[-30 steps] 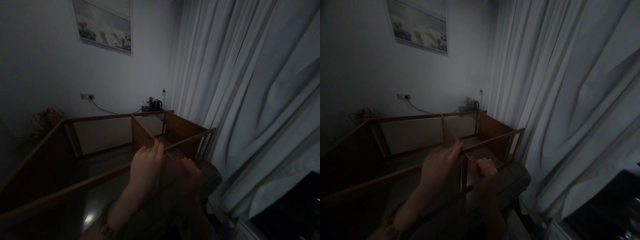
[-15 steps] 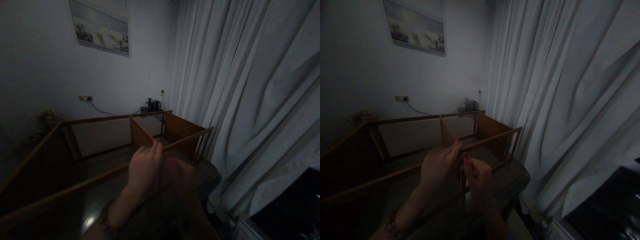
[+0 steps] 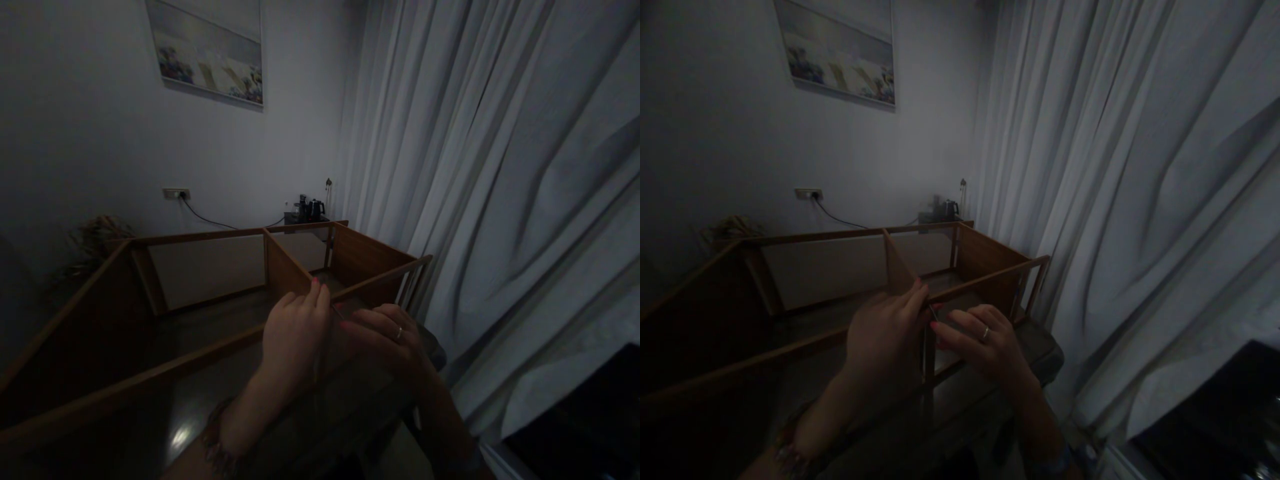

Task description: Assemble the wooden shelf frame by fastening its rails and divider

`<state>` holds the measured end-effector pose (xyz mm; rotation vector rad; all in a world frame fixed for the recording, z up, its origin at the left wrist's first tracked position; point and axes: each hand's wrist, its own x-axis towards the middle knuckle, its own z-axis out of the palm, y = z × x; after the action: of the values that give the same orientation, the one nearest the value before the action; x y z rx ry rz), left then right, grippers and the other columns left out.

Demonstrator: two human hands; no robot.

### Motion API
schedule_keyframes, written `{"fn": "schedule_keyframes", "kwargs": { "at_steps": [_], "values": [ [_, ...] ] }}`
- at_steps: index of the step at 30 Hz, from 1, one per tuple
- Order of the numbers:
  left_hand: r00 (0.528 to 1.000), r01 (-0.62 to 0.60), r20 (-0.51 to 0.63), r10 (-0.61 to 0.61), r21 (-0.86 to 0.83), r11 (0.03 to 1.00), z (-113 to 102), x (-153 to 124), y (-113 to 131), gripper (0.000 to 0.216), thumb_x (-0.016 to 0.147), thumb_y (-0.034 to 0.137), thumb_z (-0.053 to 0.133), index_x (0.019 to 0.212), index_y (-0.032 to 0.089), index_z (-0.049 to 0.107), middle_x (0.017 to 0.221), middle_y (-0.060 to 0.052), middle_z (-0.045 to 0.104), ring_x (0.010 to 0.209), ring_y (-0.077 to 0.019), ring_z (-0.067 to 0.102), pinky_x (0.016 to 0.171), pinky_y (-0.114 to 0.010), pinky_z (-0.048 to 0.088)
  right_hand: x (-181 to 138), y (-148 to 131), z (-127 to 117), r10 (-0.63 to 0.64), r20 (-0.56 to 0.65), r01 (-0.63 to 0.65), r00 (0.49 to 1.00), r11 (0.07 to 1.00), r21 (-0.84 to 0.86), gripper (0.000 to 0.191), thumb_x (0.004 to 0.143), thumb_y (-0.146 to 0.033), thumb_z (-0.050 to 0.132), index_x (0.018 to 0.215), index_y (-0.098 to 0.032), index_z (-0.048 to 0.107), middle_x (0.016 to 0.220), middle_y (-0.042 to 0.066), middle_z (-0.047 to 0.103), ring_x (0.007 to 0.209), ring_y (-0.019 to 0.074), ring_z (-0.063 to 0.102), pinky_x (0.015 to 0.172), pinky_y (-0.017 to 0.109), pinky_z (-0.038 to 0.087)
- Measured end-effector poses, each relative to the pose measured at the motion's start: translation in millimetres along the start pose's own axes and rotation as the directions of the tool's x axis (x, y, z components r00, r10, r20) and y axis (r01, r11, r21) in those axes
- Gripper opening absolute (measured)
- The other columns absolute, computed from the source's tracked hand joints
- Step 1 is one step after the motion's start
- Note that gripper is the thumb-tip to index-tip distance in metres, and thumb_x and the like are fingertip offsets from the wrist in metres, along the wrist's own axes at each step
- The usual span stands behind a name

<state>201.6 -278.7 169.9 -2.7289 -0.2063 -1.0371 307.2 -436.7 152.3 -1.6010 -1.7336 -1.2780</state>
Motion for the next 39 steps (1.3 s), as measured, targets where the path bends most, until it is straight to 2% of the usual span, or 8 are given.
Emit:
{"fn": "schedule_keyframes", "kwargs": {
  "at_steps": [7, 14, 18, 22, 27, 30, 36, 39],
  "values": [
    [1.000, 0.001, -0.014, -0.001, 0.005, 1.000, 1, -1, 1, 0.024, 0.083, 0.012, 0.061, 0.106, 0.010, 0.068, 0.117, -0.014, 0.069, 0.076, -0.0246, 0.072, 0.065, -0.034, 0.055, 4, 3, 20, -0.002, -0.102, 0.012, 0.995, 0.995, 0.099, 0.005, 0.090, -0.025, 0.063, 0.095, -0.026, 0.063, 0.082, -0.003, 0.070, 0.069, 0.0114, 0.056, 0.065, 0.026, 0.044],
    [0.998, -0.055, 0.040, 0.055, 0.010, 0.998, -1, 2, -3, 0.036, 0.084, -0.002, 0.046, 0.113, 0.006, 0.066, 0.121, -0.017, 0.067, 0.077, -0.0227, 0.072, 0.066, -0.033, 0.056, 12, -16, 37, 0.252, -0.160, -0.164, 0.954, 0.890, 0.425, 0.011, 0.094, -0.022, 0.054, 0.084, -0.022, 0.059, 0.069, -0.002, 0.061, 0.065, 0.0106, 0.054, 0.059, 0.022, 0.044],
    [0.998, -0.027, 0.062, 0.027, 0.007, 1.000, -4, 2, -3, 0.036, 0.083, -0.002, 0.047, 0.112, 0.008, 0.066, 0.119, -0.016, 0.068, 0.076, -0.0223, 0.072, 0.066, -0.033, 0.055, 11, -29, 42, 0.464, -0.150, -0.326, 0.873, 0.784, 0.528, 0.015, 0.091, -0.018, 0.056, 0.076, -0.021, 0.055, 0.067, -0.003, 0.058, 0.063, 0.0093, 0.055, 0.058, 0.021, 0.044],
    [0.998, -0.006, 0.057, 0.007, -0.016, 1.000, -7, 1, -1, 0.032, 0.082, 0.006, 0.054, 0.111, 0.009, 0.066, 0.115, -0.015, 0.070, 0.073, -0.0230, 0.072, 0.067, -0.033, 0.054, 8, -41, 51, 0.648, -0.137, -0.451, 0.749, 0.650, 0.611, 0.017, 0.091, -0.021, 0.056, 0.075, -0.021, 0.053, 0.069, -0.003, 0.058, 0.063, 0.0094, 0.055, 0.060, 0.022, 0.045],
    [0.999, -0.012, 0.037, 0.013, -0.033, 0.999, -4, 1, -2, 0.032, 0.082, 0.003, 0.051, 0.110, 0.008, 0.067, 0.113, -0.017, 0.071, 0.072, -0.0228, 0.071, 0.065, -0.033, 0.053, 11, -53, 59, 0.798, -0.113, -0.536, 0.592, 0.495, 0.683, 0.025, 0.095, -0.031, 0.050, 0.073, -0.021, 0.052, 0.066, -0.003, 0.052, 0.059, 0.0092, 0.049, 0.054, 0.020, 0.042],
    [0.999, -0.030, 0.030, 0.031, -0.021, 0.999, -2, 1, -3, 0.033, 0.083, 0.001, 0.049, 0.109, 0.009, 0.067, 0.115, -0.016, 0.070, 0.072, -0.0218, 0.071, 0.064, -0.032, 0.053, 12, -57, 61, 0.839, -0.103, -0.569, 0.535, 0.448, 0.689, 0.028, 0.096, -0.037, 0.049, 0.073, -0.021, 0.052, 0.063, -0.004, 0.049, 0.056, 0.0091, 0.046, 0.052, 0.020, 0.040],
    [0.999, -0.038, -0.004, 0.038, -0.002, 0.999, -3, 0, -2, 0.022, 0.084, 0.006, 0.053, 0.100, 0.010, 0.068, 0.106, -0.015, 0.073, 0.067, -0.0216, 0.070, 0.061, -0.031, 0.050, 12, -55, 58, 0.821, -0.060, -0.546, 0.568, 0.431, 0.718, 0.025, 0.097, -0.033, 0.047, 0.075, -0.021, 0.053, 0.067, -0.004, 0.054, 0.061, 0.0089, 0.052, 0.056, 0.019, 0.044],
    [0.999, -0.033, -0.006, 0.033, -0.010, 0.999, -3, 0, -2, 0.020, 0.085, 0.008, 0.053, 0.099, 0.011, 0.068, 0.105, -0.014, 0.074, 0.067, -0.0221, 0.070, 0.060, -0.032, 0.050, 10, -48, 56, 0.768, -0.093, -0.538, 0.633, 0.523, 0.661, 0.016, 0.097, -0.030, 0.047, 0.091, -0.021, 0.059, 0.075, -0.001, 0.060, 0.066, 0.0102, 0.056, 0.060, 0.021, 0.047]
  ]
}}
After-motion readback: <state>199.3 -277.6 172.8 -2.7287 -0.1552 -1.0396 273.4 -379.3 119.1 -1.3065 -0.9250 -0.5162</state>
